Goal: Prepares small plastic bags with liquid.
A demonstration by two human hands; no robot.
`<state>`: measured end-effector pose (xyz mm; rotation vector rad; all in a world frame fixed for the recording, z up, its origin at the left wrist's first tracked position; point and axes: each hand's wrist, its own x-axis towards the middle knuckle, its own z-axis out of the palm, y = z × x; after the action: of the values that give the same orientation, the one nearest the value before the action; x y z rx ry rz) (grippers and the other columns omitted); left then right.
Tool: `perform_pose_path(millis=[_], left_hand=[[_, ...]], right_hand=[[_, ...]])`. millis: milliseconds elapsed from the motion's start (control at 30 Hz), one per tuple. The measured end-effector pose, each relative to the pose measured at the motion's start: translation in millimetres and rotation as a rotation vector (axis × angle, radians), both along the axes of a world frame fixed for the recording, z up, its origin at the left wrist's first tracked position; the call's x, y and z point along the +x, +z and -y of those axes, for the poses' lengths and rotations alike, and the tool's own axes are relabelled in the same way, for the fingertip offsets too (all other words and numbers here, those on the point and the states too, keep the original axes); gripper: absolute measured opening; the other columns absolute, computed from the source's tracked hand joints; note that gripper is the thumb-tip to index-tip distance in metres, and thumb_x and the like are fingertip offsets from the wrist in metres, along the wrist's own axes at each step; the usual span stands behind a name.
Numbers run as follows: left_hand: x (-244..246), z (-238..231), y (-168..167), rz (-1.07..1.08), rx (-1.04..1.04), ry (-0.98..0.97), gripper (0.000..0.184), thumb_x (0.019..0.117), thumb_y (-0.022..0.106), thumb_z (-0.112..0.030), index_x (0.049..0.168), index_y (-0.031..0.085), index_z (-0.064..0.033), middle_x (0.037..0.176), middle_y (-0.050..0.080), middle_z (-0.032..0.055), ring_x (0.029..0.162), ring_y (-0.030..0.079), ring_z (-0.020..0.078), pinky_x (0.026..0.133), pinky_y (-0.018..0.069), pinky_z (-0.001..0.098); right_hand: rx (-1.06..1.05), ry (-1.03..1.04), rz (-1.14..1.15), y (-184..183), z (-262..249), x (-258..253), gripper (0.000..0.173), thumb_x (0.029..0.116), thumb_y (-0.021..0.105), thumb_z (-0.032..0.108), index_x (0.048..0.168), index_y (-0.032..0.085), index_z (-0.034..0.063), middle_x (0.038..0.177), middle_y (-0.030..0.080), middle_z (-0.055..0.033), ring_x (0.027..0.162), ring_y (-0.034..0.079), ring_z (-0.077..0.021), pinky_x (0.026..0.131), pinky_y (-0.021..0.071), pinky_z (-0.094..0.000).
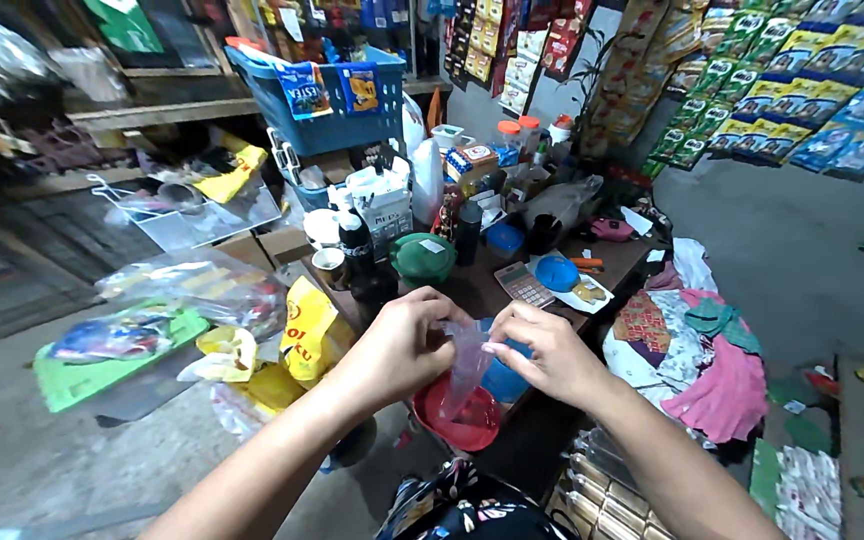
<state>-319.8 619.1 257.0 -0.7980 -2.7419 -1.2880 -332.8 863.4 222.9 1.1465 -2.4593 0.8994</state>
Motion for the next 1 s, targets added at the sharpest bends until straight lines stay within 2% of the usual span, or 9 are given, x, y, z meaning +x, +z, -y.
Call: perform_pose_path(millis=[100, 200, 300, 400, 500, 633, 800, 900, 1000], left_hand=[[2.4, -2.3, -12.0, -0.112, -0.022, 0.015, 0.044, 0.0875, 0.074, -0.042, 0.117, 0.071, -0.0102, 0.104, 0.065, 0.0031, 0.076, 0.063, 0.0035, 0.068, 0.0568, 0.0213], [2.3, -5.3, -19.3, -0.258, -0.036, 0.025, 0.012, 0.0898, 0.075, -0.020, 0.094, 0.077, -0.0094, 0.089, 0.068, 0.0022, 0.075, 0.065, 0.0050, 0.070, 0.0561, 0.0203], [4.3, -5.4, -17.2, -0.290, -0.038, 0.048, 0.006, 0.0902, 0.073, -0.014, 0.089, 0.078, -0.0109, 0.085, 0.069, -0.0003, 0.075, 0.065, 0.0014, 0.070, 0.0549, 0.0168], [4.7, -4.6, -18.6, -0.290, -0.027, 0.020, 0.008, 0.0916, 0.072, -0.015, 0.090, 0.078, -0.0107, 0.087, 0.070, 0.0003, 0.078, 0.066, 0.0020, 0.072, 0.0549, 0.0171], [4.0, -5.4, -20.4, -0.268, -0.007, -0.016, 0.009, 0.0929, 0.070, -0.015, 0.092, 0.078, -0.0108, 0.089, 0.070, -0.0003, 0.081, 0.066, 0.0022, 0.076, 0.0548, 0.0177], [3.4, -6.4, -20.0, -0.274, -0.002, -0.038, 0.010, 0.0935, 0.069, -0.014, 0.094, 0.079, -0.0121, 0.092, 0.070, -0.0011, 0.085, 0.067, 0.0023, 0.078, 0.0549, 0.0182], [5.6, -13.5, -21.1, -0.279, 0.058, -0.019, 0.010, 0.0932, 0.069, -0.013, 0.093, 0.079, -0.0120, 0.092, 0.071, -0.0009, 0.086, 0.067, 0.0010, 0.078, 0.0547, 0.0165], [7.2, -19.7, -26.1, -0.258, 0.171, 0.020, 0.008, 0.0926, 0.070, -0.011, 0.093, 0.078, -0.0092, 0.090, 0.071, -0.0011, 0.084, 0.067, -0.0002, 0.078, 0.0562, 0.0152], [7.3, -19.7, -38.9, -0.221, 0.338, 0.051, 0.016, 0.0909, 0.075, -0.014, 0.105, 0.075, -0.0073, 0.097, 0.073, 0.0001, 0.086, 0.071, 0.0026, 0.079, 0.0607, 0.0190]], right_hand=[[-0.038, 0.024, 0.009, 2.7, -0.2, 0.0, 0.021, 0.1004, 0.063, 0.019, 0.093, 0.074, 0.0030, 0.097, 0.070, -0.0081, 0.088, 0.066, -0.0091, 0.079, 0.0552, -0.0217], [-0.053, 0.051, 0.025, 6.2, 2.3, 2.8, 0.020, 0.0998, 0.064, 0.018, 0.092, 0.074, 0.0024, 0.097, 0.070, -0.0082, 0.089, 0.066, -0.0076, 0.080, 0.0543, -0.0191], [-0.073, 0.056, 0.039, 5.3, 1.6, 1.8, 0.021, 0.1004, 0.064, 0.021, 0.093, 0.075, 0.0043, 0.098, 0.071, -0.0065, 0.090, 0.067, -0.0082, 0.081, 0.0554, -0.0217], [-0.074, 0.020, 0.165, 6.8, 0.4, 0.0, 0.032, 0.0950, 0.071, 0.034, 0.110, 0.069, 0.0059, 0.112, 0.068, -0.0078, 0.091, 0.065, -0.0104, 0.076, 0.0549, -0.0278], [0.014, 0.021, 0.370, 13.3, 6.8, -3.9, 0.057, 0.0863, 0.080, 0.036, 0.133, 0.061, 0.0096, 0.119, 0.060, -0.0043, 0.083, 0.053, -0.0035, 0.070, 0.0459, -0.0196], [0.007, 0.109, 0.534, 15.2, 13.7, -11.0, 0.023, 0.0926, 0.069, 0.014, 0.111, 0.072, -0.0001, 0.097, 0.064, -0.0057, 0.082, 0.057, -0.0021, 0.074, 0.0473, -0.0157], [0.035, 0.103, 0.859, 31.8, 22.4, -11.2, 0.014, 0.0953, 0.067, 0.008, 0.108, 0.068, 0.0025, 0.095, 0.065, -0.0011, 0.067, 0.057, 0.0010, 0.058, 0.0488, -0.0146], [-0.035, 0.112, 0.920, 30.3, 25.4, -15.5, 0.007, 0.0945, 0.067, 0.005, 0.100, 0.069, 0.0006, 0.093, 0.063, -0.0009, 0.066, 0.058, 0.0009, 0.060, 0.0512, -0.0143], [-0.056, 0.072, 0.913, 31.2, 24.9, -16.3, 0.008, 0.0962, 0.066, 0.006, 0.099, 0.070, 0.0000, 0.091, 0.063, -0.0008, 0.066, 0.058, 0.0018, 0.060, 0.0507, -0.0135]])
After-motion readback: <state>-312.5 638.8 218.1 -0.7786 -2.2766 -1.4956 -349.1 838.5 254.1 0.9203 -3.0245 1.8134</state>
